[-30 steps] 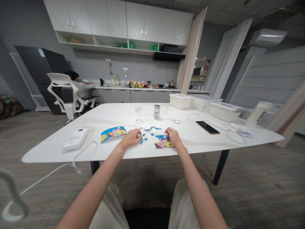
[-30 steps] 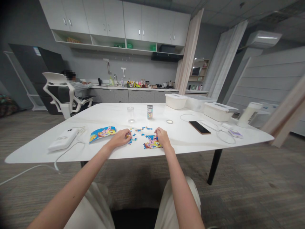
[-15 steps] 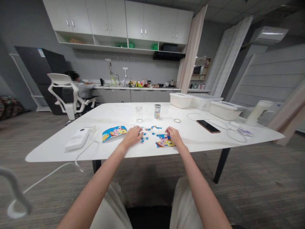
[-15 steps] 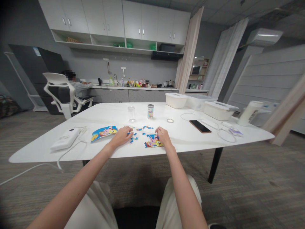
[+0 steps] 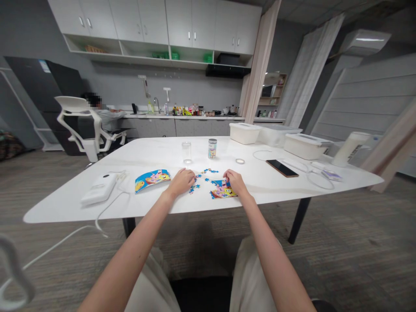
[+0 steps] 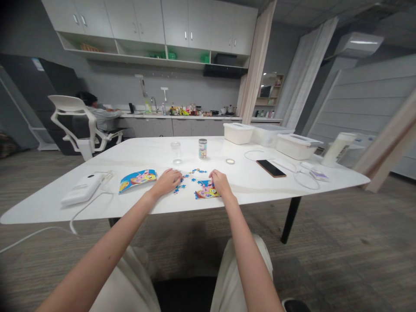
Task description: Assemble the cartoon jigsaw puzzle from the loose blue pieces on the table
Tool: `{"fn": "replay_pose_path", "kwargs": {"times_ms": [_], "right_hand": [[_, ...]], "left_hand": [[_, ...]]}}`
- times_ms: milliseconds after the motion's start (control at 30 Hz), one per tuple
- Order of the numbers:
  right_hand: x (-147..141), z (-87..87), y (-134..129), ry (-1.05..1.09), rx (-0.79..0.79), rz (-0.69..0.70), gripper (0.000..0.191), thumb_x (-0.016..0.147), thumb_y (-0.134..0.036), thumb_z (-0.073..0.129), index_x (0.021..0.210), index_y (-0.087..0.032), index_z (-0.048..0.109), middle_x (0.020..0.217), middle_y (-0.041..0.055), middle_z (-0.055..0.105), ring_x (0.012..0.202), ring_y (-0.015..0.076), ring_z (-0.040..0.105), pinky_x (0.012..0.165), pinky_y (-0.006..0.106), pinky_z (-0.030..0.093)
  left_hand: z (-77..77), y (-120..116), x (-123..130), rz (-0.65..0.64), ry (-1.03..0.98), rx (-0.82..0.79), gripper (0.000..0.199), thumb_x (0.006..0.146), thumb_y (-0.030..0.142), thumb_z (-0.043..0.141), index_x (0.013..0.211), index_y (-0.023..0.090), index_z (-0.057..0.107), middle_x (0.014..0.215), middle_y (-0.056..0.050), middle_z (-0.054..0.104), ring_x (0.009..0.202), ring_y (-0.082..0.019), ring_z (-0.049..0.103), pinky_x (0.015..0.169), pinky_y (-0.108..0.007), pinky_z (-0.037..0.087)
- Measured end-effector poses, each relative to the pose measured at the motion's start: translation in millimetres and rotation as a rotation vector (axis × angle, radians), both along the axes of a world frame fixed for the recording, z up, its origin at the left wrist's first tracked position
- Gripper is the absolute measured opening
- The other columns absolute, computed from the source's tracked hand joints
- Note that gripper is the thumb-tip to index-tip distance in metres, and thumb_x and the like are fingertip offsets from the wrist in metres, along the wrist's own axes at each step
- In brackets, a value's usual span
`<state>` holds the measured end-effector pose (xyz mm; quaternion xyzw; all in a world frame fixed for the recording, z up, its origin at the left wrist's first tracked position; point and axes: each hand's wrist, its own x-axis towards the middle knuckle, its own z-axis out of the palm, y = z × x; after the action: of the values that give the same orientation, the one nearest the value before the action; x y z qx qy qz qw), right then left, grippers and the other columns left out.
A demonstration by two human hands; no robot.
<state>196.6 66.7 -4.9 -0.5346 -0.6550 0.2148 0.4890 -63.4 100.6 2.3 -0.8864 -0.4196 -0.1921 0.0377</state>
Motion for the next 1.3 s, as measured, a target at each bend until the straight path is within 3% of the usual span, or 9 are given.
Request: {"fn": "replay_pose_path", "kwargs": {"times_ms": [433,567,867,967,1100,1300], "right_hand": [[-0.3,1.0,-0.7,-0.023,-0.013,0.007,0.024,0.080,-0.027,0.035,0.068,-0.021,0.055,0.058,-0.0021,0.052,0.061,0.0153,0.052,0.064,0.027,0.038],[-0.6,1.7,-1.6,-0.021,-0.011,0.013,0.024,0.080,-0.027,0.035,0.068,-0.021,0.055,0.058,-0.0019,0.052,0.061,0.0151,0.052,0.064,0.027,0.039],[-0.7,0.6,-1.4,-0.026,-0.010,0.021,0.024,0.081,-0.027,0.036,0.069,-0.021,0.055,0.056,-0.0021,0.052,0.060,0.0148,0.052,0.063,0.027,0.039],[-1.2,-0.3,-1.0,-0.039,-0.025,0.038,0.023,0.081,-0.026,0.036,0.070,-0.020,0.055,0.056,-0.0023,0.052,0.057,0.0145,0.052,0.061,0.026,0.039],[-2.5,1.7,-2.5,-0.091,-0.035,0.054,0.024,0.082,-0.026,0.036,0.070,-0.021,0.055,0.058,-0.0016,0.053,0.058,0.0149,0.052,0.062,0.027,0.039],[-2.8,5.7,-5.5,-0.125,-0.027,0.070,0.023,0.082,-0.027,0.036,0.070,-0.020,0.055,0.060,-0.0006,0.054,0.062,0.0157,0.052,0.063,0.027,0.037]], "left_hand": [[-6.4,15.6,4.3,-0.044,-0.083,-0.052,0.025,0.092,0.030,0.046,0.106,0.021,0.064,0.113,-0.007,0.069,0.110,-0.021,0.060,0.111,-0.041,0.027],[-4.2,23.1,3.8,-0.067,-0.135,-0.106,0.023,0.089,0.031,0.049,0.102,0.020,0.065,0.107,-0.007,0.070,0.101,-0.021,0.062,0.097,-0.036,0.041],[17.8,50.3,-1.7,-0.159,-0.389,-0.474,0.027,0.071,0.034,0.067,0.090,0.015,0.064,0.077,-0.003,0.068,0.073,-0.016,0.063,0.071,-0.028,0.050],[25.2,45.7,11.3,-0.262,-0.493,-0.646,0.031,0.070,0.039,0.070,0.088,0.015,0.064,0.080,-0.004,0.070,0.075,-0.016,0.064,0.070,-0.028,0.050],[29.6,28.3,37.4,-0.429,-0.425,-0.795,0.025,0.073,0.036,0.070,0.086,0.015,0.069,0.087,-0.006,0.073,0.081,-0.017,0.065,0.072,-0.027,0.049],[21.7,20.1,51.8,-0.456,-0.306,-0.765,0.021,0.076,0.031,0.065,0.088,0.016,0.073,0.088,-0.005,0.073,0.083,-0.018,0.064,0.074,-0.026,0.047]]}}
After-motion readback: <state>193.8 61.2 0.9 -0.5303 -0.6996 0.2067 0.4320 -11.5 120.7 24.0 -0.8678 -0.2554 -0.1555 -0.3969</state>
